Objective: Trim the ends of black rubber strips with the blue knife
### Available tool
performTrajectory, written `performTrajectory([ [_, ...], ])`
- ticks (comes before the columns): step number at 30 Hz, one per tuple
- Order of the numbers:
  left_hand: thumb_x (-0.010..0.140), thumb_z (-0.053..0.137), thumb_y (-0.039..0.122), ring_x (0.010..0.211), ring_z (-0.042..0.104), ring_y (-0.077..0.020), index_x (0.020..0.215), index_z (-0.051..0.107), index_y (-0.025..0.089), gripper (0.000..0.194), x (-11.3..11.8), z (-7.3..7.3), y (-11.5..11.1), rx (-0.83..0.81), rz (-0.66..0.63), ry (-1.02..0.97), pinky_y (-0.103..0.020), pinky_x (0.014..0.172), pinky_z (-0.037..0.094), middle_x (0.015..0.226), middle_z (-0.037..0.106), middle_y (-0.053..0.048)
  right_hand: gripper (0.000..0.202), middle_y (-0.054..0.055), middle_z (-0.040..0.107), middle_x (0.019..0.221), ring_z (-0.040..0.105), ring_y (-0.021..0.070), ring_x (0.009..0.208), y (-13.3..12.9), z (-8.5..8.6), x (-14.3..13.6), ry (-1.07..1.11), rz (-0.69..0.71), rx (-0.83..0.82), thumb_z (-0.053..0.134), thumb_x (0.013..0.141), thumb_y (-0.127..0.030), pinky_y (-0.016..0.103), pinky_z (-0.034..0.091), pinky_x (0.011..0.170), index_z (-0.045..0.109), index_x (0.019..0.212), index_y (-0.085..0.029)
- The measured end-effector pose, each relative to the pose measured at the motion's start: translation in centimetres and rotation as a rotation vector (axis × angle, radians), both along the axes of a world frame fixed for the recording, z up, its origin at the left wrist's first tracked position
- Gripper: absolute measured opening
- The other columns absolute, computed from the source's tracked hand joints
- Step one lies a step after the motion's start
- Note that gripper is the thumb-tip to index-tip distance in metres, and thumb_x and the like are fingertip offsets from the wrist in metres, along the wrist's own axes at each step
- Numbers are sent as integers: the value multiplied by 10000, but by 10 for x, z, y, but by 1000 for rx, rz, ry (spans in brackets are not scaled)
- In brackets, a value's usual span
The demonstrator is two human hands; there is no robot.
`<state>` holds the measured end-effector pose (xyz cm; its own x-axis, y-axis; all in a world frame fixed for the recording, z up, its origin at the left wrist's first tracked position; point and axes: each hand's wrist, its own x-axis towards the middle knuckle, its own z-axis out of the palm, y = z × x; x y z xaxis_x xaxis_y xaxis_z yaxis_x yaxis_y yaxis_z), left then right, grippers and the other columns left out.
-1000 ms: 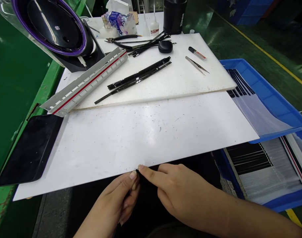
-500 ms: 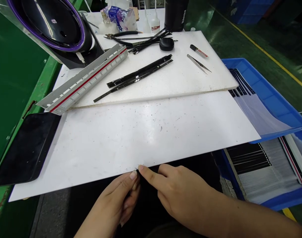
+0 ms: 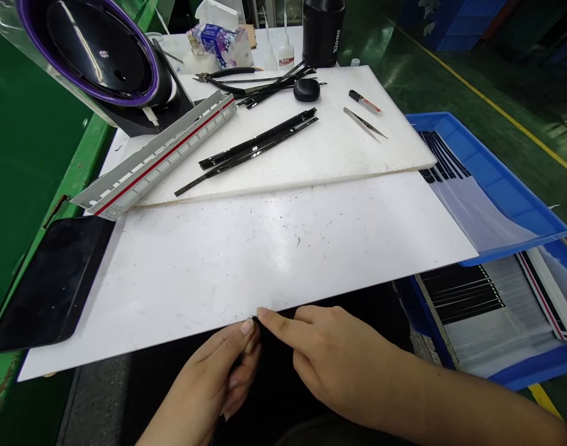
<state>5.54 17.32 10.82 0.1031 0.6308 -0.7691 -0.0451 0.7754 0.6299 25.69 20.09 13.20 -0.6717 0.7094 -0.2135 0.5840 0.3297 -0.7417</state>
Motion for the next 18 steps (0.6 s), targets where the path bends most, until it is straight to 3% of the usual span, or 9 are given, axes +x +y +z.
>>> performTrajectory([
  [12,827,617,634,423,265,-76,607,480,202,504,1,0,-2,-3,-4,52,-200,384,274,511,381,69,624,67,686,949,638,203,736,0,-3,-1,-113,55,98,448,924,-100,307,439,605,389,1536,-205],
  [18,819,605,658,406,272,-74,571,459,201,540,-1,-2,0,21,-13,46,-209,376,275,492,378,65,685,38,640,863,551,186,550,-10,-12,-2,-212,46,237,495,893,-131,305,306,469,344,1553,-233],
])
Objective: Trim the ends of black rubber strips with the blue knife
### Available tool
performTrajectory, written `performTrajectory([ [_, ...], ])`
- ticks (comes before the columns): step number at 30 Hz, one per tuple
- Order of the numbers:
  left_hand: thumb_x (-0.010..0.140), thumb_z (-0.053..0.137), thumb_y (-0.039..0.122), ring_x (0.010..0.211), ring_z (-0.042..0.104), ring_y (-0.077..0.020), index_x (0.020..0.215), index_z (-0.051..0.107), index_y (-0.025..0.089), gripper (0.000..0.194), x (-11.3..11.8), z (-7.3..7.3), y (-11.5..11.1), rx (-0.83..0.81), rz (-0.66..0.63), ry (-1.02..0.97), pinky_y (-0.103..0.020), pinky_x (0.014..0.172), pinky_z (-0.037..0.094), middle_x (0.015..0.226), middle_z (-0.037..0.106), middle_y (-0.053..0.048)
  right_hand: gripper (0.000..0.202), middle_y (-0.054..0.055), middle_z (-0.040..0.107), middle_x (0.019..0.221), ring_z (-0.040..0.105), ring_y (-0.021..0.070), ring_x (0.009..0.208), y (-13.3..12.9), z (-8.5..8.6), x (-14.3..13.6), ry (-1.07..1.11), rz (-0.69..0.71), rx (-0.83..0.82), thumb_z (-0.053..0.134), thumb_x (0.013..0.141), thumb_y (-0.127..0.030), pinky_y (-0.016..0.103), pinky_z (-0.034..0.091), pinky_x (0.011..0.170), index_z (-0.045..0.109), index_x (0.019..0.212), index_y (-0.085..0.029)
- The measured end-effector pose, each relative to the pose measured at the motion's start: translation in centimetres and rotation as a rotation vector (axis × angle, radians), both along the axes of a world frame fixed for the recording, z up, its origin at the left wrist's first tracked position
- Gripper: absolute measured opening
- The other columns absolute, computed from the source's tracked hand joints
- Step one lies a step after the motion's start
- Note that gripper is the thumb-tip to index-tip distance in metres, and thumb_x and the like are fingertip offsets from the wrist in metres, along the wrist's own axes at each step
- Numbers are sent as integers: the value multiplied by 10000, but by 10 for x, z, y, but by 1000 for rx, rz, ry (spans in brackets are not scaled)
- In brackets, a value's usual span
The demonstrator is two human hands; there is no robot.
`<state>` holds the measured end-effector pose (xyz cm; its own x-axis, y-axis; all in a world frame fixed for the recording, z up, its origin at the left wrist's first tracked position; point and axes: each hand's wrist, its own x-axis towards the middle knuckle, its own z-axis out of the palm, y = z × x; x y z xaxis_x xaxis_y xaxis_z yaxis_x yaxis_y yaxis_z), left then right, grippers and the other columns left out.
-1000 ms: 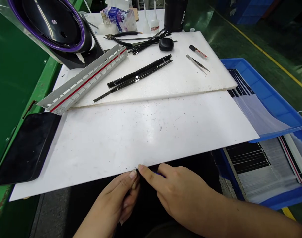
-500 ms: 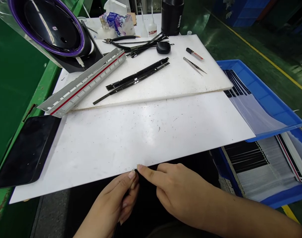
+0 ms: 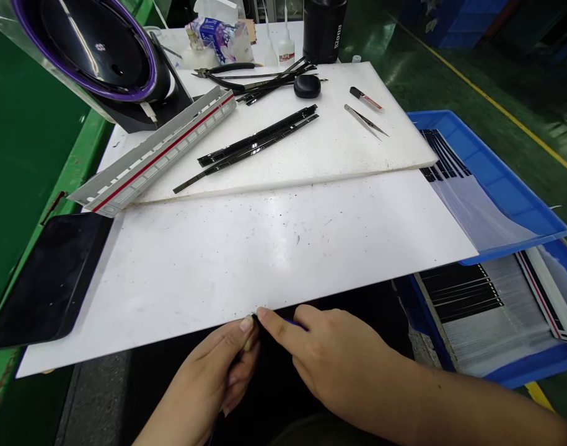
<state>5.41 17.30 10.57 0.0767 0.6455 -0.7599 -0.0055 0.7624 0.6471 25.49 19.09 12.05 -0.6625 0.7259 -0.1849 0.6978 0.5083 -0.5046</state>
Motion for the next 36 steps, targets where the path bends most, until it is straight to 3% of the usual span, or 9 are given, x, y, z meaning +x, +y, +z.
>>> performTrajectory([
  [2,822,602,658,404,275,-73,577,455,201,539,-1,-1,0,4,-5,-10,-208,378,277,492,374,68,673,39,638,857,551,189,559,-1,0,-1,11,-19,-2,473,897,-125,306,320,479,357,1550,-236],
  [6,850,587,633,406,286,-70,603,470,197,514,-2,-3,-1,11,-11,-9,-200,380,274,504,378,69,610,54,670,897,623,197,721,3,5,0,138,-73,-163,417,927,-112,312,450,639,421,1526,-230],
  [10,852,590,624,412,287,-71,609,476,197,504,-2,-2,-2,18,-10,-12,-201,382,282,512,379,69,599,66,683,925,637,200,779,7,8,2,193,-77,-217,408,935,-115,317,480,705,423,1526,-211],
  [18,819,623,639,408,272,-66,614,502,194,504,-1,-3,-1,7,12,-8,-193,372,260,502,378,71,640,44,654,864,570,186,597,2,4,-1,48,9,-40,458,910,-113,309,362,509,379,1540,-194],
  [23,836,614,636,400,294,-62,603,478,193,519,2,1,-2,10,17,-45,-190,378,280,492,387,70,664,43,622,849,534,186,540,-6,-1,-1,-1,-22,48,474,903,-123,310,299,465,358,1549,-219],
  [27,850,630,598,376,272,-47,642,511,192,471,2,10,-8,-14,-10,-132,-185,371,267,498,428,70,625,42,622,883,577,190,664,-9,2,6,160,-119,-50,412,938,-99,324,430,595,368,1548,-228],
  [32,901,577,534,456,259,-80,895,672,209,339,-4,15,-14,-1,41,-147,-198,421,276,538,438,57,694,51,629,1014,596,191,793,-11,9,16,296,-191,-209,392,936,-70,343,502,723,240,1593,-236],
  [36,920,546,499,487,217,-86,799,657,189,351,-8,11,-10,-63,81,-230,-206,441,231,547,386,52,705,68,656,1098,626,206,890,-13,5,13,303,-164,-243,395,930,-41,368,515,818,218,1593,-199],
])
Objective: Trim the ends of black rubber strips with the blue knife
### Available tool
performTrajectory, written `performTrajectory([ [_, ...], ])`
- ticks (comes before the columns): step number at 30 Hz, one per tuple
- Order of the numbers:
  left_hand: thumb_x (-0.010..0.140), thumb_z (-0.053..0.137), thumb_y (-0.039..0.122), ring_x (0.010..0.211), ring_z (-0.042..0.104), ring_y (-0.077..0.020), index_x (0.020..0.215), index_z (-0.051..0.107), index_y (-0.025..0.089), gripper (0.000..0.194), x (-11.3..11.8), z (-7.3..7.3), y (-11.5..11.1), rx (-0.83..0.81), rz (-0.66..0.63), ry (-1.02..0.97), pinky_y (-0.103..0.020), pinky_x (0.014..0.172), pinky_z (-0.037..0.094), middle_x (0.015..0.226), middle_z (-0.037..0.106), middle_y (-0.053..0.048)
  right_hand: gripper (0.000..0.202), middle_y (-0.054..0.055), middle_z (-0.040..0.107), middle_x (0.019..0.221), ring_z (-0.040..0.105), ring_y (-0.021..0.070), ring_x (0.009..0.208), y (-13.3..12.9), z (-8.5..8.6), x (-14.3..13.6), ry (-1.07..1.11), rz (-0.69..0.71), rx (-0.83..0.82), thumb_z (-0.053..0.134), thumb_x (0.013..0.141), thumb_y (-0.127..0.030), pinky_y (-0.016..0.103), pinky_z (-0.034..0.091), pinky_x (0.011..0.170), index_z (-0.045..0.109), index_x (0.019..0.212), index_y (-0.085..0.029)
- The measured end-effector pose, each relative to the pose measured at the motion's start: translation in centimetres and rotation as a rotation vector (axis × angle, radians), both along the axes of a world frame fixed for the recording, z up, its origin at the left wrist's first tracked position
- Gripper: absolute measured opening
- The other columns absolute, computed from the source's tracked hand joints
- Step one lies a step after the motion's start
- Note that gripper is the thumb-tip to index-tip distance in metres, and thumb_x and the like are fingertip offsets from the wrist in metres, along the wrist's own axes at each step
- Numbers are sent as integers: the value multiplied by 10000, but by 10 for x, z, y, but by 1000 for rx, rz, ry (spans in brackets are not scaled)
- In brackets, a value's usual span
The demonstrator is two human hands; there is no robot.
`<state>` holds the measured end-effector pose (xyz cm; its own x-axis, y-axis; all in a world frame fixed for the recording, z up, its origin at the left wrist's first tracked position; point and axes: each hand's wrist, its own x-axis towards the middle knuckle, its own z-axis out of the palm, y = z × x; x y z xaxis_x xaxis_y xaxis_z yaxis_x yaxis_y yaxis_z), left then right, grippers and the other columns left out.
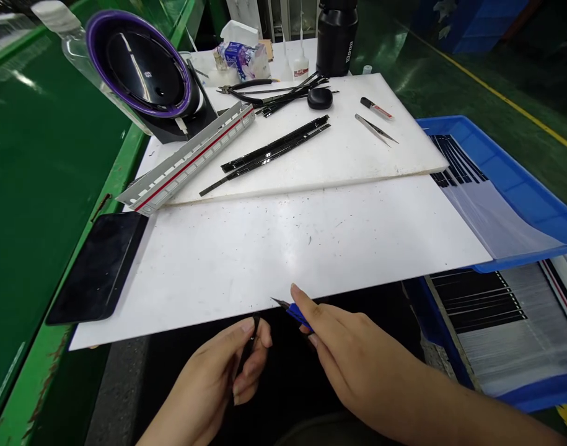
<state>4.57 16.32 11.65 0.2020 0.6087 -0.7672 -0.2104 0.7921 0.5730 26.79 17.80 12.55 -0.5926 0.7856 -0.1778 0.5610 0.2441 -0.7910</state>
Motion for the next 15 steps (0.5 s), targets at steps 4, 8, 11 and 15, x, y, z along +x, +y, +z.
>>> performTrajectory([
  [4,919,559,493,483,224,-84,748,618,195,348,2,-3,5,-14,-2,-30,-200,442,228,545,390,52,623,63,678,1100,654,218,927,3,-1,-6,-44,43,17,403,947,-61,377,516,841,340,1549,-210],
  [8,902,595,501,471,218,-73,764,627,198,334,4,-3,8,-7,-26,-21,-186,431,223,543,393,61,585,61,693,1047,664,209,885,9,2,-8,-83,65,41,399,945,-63,357,512,804,395,1516,-193],
  [11,890,603,525,465,209,-71,760,617,201,350,3,-4,9,-23,-36,-5,-183,423,212,537,373,69,590,51,698,1018,664,202,856,11,3,-8,-95,73,60,411,937,-72,336,493,757,401,1512,-205],
  [15,889,590,560,471,207,-76,741,592,199,390,2,-6,8,-17,-39,43,-192,425,211,530,354,73,611,56,700,1030,663,207,863,12,3,-9,-103,95,57,414,932,-79,331,475,728,387,1526,-218],
])
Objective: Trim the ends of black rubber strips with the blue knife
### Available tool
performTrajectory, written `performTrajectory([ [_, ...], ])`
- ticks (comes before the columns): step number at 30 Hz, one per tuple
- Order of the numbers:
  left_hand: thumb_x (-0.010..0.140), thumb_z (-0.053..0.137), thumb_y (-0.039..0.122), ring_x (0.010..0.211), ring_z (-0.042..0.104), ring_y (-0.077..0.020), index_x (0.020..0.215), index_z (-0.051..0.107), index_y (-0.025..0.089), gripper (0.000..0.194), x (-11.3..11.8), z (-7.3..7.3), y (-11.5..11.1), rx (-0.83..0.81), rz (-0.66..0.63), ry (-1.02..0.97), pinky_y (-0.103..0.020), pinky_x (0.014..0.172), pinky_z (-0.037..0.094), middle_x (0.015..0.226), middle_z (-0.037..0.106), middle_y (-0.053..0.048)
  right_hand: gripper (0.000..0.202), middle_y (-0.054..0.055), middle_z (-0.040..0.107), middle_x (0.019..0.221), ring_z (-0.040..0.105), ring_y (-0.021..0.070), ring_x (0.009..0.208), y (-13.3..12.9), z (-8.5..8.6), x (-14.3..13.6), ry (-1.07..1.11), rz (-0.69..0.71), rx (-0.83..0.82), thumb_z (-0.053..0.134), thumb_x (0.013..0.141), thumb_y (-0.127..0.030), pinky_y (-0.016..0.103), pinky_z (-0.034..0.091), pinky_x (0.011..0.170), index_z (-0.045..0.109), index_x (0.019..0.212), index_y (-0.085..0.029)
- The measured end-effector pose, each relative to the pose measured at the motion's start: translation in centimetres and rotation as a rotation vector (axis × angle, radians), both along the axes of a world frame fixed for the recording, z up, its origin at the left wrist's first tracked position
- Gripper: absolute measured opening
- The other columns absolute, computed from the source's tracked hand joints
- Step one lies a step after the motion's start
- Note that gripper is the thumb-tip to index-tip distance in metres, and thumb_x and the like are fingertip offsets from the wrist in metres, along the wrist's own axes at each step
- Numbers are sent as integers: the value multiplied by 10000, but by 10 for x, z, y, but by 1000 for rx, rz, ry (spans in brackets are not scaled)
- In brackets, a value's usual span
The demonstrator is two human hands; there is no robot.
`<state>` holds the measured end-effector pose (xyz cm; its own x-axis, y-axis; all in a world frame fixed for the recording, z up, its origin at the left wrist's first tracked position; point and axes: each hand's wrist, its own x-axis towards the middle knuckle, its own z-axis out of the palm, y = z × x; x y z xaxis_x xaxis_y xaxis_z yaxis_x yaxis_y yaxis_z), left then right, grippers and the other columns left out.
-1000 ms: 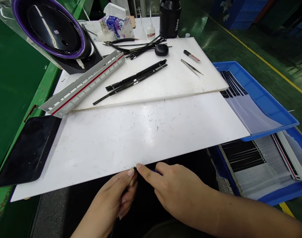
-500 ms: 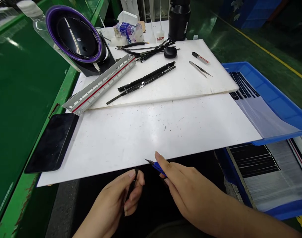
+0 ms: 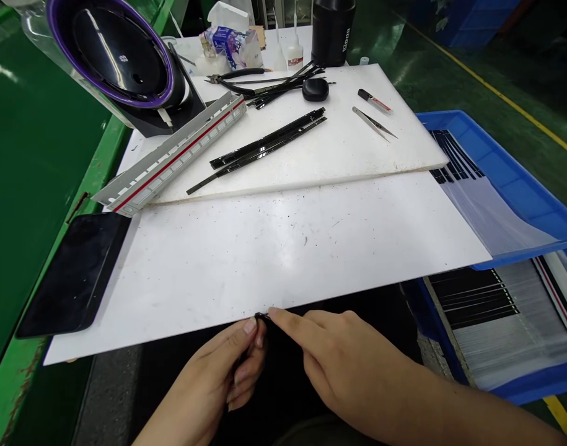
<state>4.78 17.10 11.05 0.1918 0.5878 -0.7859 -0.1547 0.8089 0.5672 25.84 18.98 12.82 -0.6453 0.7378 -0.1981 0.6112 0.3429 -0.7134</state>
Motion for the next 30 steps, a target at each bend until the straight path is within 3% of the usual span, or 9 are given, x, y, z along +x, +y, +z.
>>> performTrajectory([
  [10,784,691,623,483,219,-75,645,523,188,487,4,2,-1,-37,30,83,-199,423,223,540,349,71,647,45,692,984,665,210,784,2,2,-3,-80,27,16,458,911,-81,330,424,643,367,1528,-253],
  [22,784,696,615,481,233,-78,634,516,192,484,6,2,-2,-28,45,107,-201,419,233,545,363,64,689,28,640,911,587,186,626,-2,-5,-5,-127,68,132,480,892,-103,312,305,509,295,1540,-245],
  [30,801,673,619,473,234,-73,619,501,189,498,6,0,-2,-5,16,128,-192,416,230,541,367,66,686,39,653,935,605,196,662,-5,-7,-4,-137,41,125,466,886,-89,317,337,529,321,1540,-237],
])
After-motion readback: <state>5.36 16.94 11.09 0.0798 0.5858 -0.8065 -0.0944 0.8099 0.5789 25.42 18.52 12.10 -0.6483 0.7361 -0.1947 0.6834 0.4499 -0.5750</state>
